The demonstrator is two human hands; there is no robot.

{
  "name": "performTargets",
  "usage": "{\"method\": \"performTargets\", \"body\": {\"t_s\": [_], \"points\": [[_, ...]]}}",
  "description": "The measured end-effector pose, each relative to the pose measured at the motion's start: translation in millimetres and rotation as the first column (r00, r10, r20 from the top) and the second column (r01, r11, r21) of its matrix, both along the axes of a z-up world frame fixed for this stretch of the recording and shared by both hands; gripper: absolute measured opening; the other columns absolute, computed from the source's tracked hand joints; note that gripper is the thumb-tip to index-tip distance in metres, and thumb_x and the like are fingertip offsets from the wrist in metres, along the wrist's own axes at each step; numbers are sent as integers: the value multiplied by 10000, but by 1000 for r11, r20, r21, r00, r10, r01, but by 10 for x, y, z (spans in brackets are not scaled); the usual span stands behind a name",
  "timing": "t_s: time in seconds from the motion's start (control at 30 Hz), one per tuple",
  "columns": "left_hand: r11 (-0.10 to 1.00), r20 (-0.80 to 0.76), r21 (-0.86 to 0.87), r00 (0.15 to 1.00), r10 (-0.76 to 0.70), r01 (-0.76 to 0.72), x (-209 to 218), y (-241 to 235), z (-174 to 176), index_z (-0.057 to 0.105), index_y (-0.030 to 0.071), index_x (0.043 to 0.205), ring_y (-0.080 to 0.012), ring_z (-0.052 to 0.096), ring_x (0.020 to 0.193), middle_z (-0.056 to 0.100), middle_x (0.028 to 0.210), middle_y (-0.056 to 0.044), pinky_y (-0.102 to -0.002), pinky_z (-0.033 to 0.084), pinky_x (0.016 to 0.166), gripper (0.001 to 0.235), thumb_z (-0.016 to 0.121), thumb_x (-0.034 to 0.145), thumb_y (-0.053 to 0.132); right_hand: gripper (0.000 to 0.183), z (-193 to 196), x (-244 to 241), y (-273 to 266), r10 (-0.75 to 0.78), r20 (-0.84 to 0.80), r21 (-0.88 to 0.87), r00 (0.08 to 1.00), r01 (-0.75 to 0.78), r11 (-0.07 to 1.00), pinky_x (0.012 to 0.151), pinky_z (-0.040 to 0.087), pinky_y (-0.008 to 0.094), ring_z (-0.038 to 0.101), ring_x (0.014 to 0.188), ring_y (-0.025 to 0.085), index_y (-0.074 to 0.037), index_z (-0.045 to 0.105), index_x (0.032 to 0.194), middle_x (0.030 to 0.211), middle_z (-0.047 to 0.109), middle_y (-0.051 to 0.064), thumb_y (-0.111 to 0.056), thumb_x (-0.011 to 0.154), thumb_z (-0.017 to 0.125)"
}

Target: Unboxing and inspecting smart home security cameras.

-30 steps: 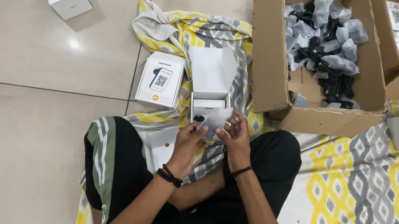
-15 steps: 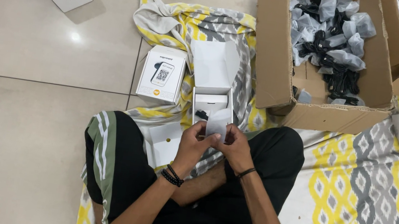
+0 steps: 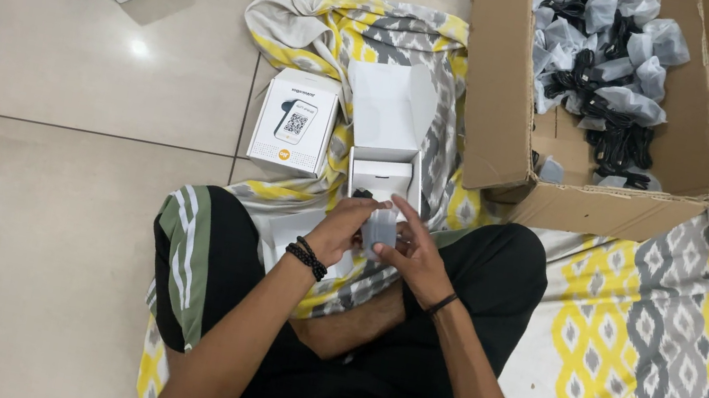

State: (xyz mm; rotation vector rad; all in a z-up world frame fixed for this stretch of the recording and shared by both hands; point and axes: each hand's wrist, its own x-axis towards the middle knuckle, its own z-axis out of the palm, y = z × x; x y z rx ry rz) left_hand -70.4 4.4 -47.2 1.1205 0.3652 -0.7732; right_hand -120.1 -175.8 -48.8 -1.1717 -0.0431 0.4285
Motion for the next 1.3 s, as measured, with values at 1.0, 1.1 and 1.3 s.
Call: {"method": "performTargets", "body": {"t_s": [1.0, 1.1, 1.3], "points": [[286, 386, 923, 640, -665, -259, 171, -91, -639, 460, 11, 1491, -410, 398, 1406, 35, 1712, -135, -512, 485, 1035, 721, 648, 799, -56, 199, -1652, 1620, 306, -491, -526, -432, 694, 280, 857, 521, 641, 405, 719, 606, 331, 146, 633, 964, 789, 707, 238, 8, 872, 744], [276, 363, 931, 643, -674, -237, 171, -80, -652, 467, 5, 1469, -413, 391, 1423, 23, 1711, -149, -501, 470, 1064, 693, 653, 802, -40, 223, -1379, 1468, 440, -602, -368, -576, 709, 334, 746, 522, 629, 391, 732, 611, 294, 119, 642, 1043, 788, 726, 213, 10, 874, 739], [427, 487, 869, 581, -651, -250, 33, 97, -708, 502, -8, 1443, -412, 409, 1412, 204, 1665, -218, -502, 398, 1110, 560, 617, 895, 19, 357, -1610, 1177, 213, -386, -207, -311, 899, 313, 897, 692, 655, 338, 749, 853, 254, 89, 645, 1218, 1166, 670, 228, 112, 863, 626]]}}
